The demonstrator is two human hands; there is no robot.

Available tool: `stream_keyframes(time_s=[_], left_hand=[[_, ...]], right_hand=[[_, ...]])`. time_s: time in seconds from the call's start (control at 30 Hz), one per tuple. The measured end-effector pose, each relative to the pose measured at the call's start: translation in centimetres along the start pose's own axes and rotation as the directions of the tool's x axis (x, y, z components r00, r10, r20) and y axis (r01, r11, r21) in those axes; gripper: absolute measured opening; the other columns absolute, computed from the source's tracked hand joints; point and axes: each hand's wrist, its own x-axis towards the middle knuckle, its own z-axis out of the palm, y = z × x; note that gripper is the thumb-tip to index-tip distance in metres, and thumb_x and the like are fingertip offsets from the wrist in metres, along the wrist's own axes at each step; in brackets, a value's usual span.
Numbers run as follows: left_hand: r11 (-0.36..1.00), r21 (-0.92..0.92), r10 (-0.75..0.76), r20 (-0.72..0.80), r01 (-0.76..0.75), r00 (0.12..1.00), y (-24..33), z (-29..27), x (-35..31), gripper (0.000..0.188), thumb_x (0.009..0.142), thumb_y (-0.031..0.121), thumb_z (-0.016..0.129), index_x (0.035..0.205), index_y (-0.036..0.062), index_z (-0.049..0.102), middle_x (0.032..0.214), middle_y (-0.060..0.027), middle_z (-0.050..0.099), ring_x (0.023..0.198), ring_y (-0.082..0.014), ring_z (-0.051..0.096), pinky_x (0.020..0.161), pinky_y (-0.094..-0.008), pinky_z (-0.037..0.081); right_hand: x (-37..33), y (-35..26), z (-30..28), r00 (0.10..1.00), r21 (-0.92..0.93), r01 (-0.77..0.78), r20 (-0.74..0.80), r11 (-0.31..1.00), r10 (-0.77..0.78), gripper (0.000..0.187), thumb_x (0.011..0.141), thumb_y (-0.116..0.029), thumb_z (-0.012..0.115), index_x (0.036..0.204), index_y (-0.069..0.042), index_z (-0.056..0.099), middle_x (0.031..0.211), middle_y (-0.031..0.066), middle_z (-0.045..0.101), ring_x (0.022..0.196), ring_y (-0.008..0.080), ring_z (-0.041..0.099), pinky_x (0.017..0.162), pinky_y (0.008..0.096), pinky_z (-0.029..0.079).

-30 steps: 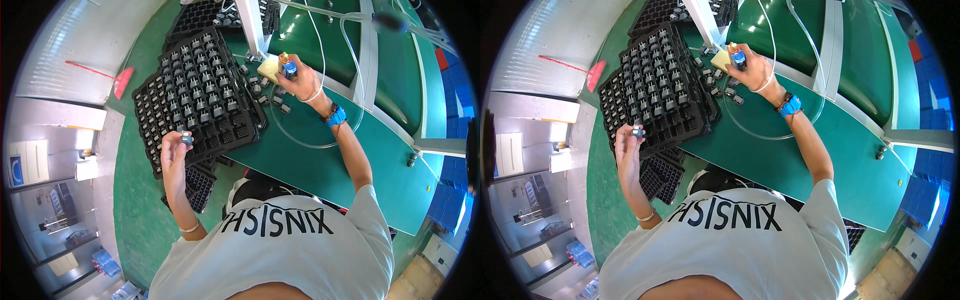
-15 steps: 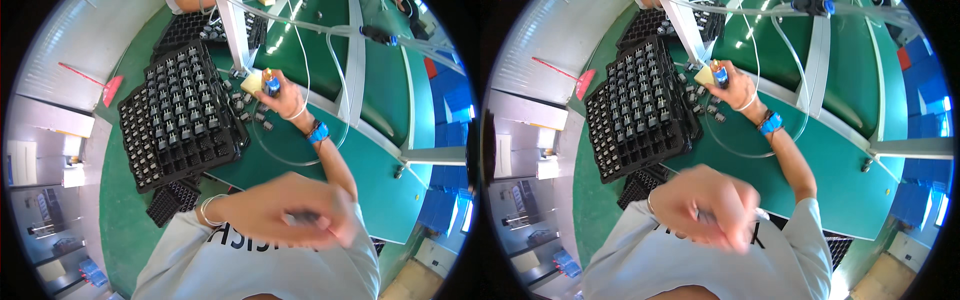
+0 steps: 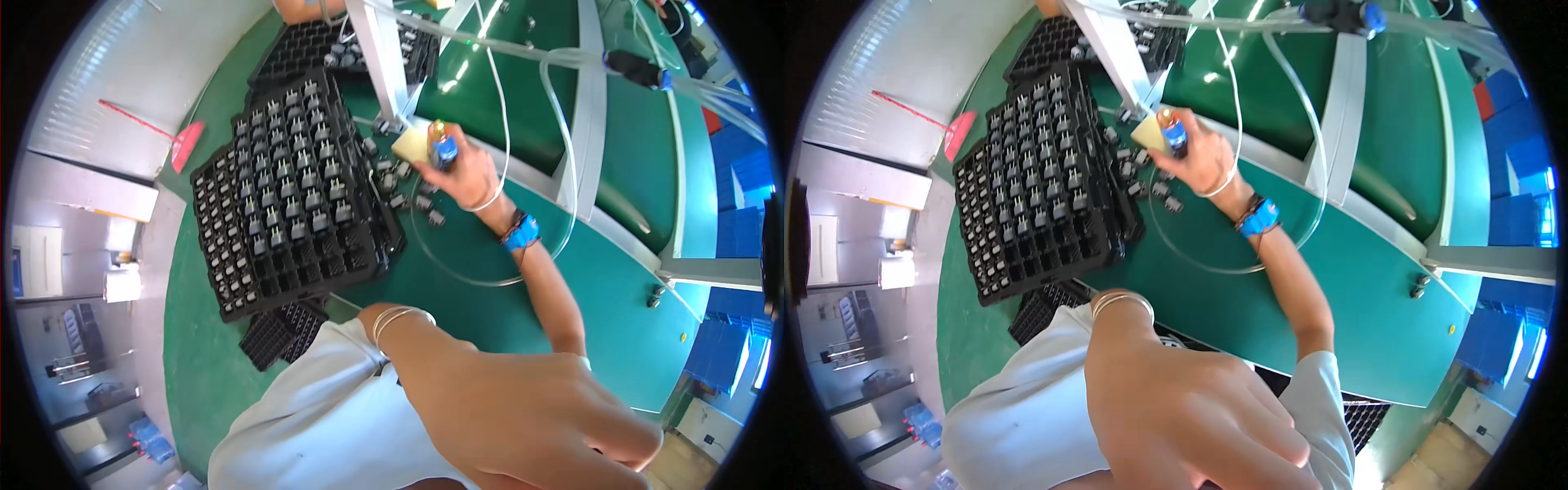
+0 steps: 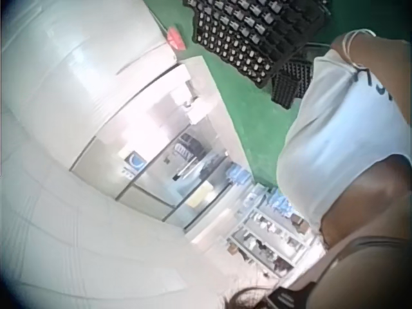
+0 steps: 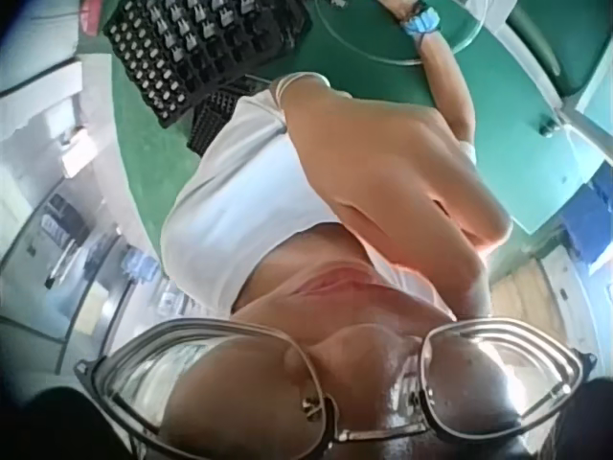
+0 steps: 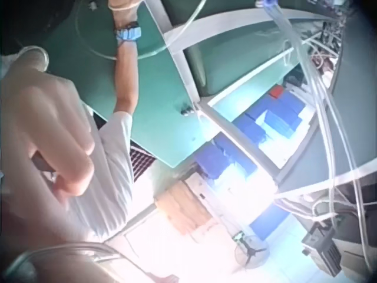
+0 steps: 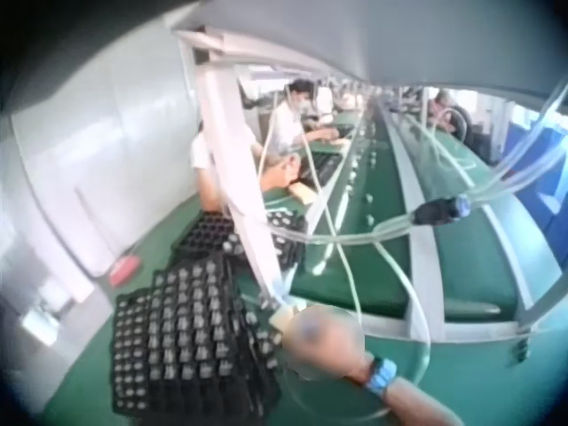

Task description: Picking small electronic components from a tray and inserting them into a handheld assembly or testing tool.

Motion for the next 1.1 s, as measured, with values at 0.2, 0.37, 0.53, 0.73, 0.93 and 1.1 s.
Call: stream_keyframes(time_s=[0.2,0.37,0.53,0.73,0.93,1.1], left_hand=[[0.996,-0.073,-0.039,0.047,0.043,0.998,-0.9,-0.9,0.4,0.014,0.084,0.01,0.047,0.089,0.0126,0.059,0.063,0.0021,0.036,0.044,-0.0088,0.046,0.043,-0.0211,0.023],[1.0,-0.012,-0.014,-0.021,0.014,1.0,-0.7,-0.3,0.0,0.01,0.08,0.01,0.05,0.085,0.0137,0.058,0.063,0.0021,0.036,0.044,-0.0089,0.044,0.042,-0.0217,0.022],[0.999,0.033,0.008,-0.057,-0.006,0.998,-1.0,0.0,-0.1,0.003,0.076,0.013,0.052,0.078,0.0141,0.055,0.063,0.0024,0.034,0.044,-0.0082,0.043,0.042,-0.0212,0.022],[0.955,0.265,0.204,-0.274,-0.13,0.94,-1.3,1.0,-0.3,0.009,0.074,0.02,0.055,0.069,0.0149,0.049,0.063,0.003,0.034,0.043,-0.0078,0.038,0.042,-0.0193,0.024],[0.636,0.723,0.691,-0.378,-0.27,0.616,-3.9,1.8,-0.4,0.012,0.07,0.015,0.059,0.069,0.012,0.048,0.064,0.0016,0.034,0.043,-0.0096,0.037,0.041,-0.0223,0.032],[0.635,0.697,0.67,-0.284,-0.332,0.686,-4.3,1.8,-1.0,0.009,0.069,0.011,0.059,0.075,0.0097,0.051,0.064,-0.0005,0.038,0.048,-0.0126,0.042,0.04,-0.023,0.036]], right_hand=[[0.2,0.9,0.4,0.999,-0.026,0.021,-0.024,0.999,-0.022,0.06,0.067,-0.034,0.072,0.113,-0.008,0.044,0.072,0.0196,0.061,0.065,0.0386,0.059,0.056,0.0419,0.048],[0.1,0.4,0.6,0.999,-0.033,0.01,-0.033,0.999,-0.011,0.057,0.068,-0.034,0.072,0.11,-0.008,0.045,0.071,0.0196,0.061,0.064,0.0381,0.06,0.056,0.0415,0.048],[-0.2,0.6,0.9,0.997,-0.024,0.047,-0.059,0.999,-0.049,0.056,0.069,-0.035,0.071,0.111,-0.008,0.045,0.069,0.0187,0.061,0.062,0.037,0.06,0.054,0.0407,0.048],[0.2,0.4,0.7,0.998,-0.041,0.026,-0.05,0.999,-0.028,0.054,0.069,-0.034,0.07,0.11,-0.007,0.047,0.068,0.0181,0.061,0.06,0.036,0.06,0.053,0.0401,0.048],[0.1,0.5,0.6,0.997,-0.031,0.042,-0.058,0.999,-0.044,0.054,0.069,-0.033,0.07,0.11,-0.007,0.047,0.067,0.0185,0.06,0.061,0.0367,0.059,0.054,0.04,0.048],[-0.3,0.5,0.6,0.999,-0.028,0.006,-0.035,1.0,-0.007,0.054,0.071,-0.031,0.068,0.113,-0.008,0.045,0.068,0.0196,0.06,0.061,0.038,0.059,0.054,0.0415,0.048]])
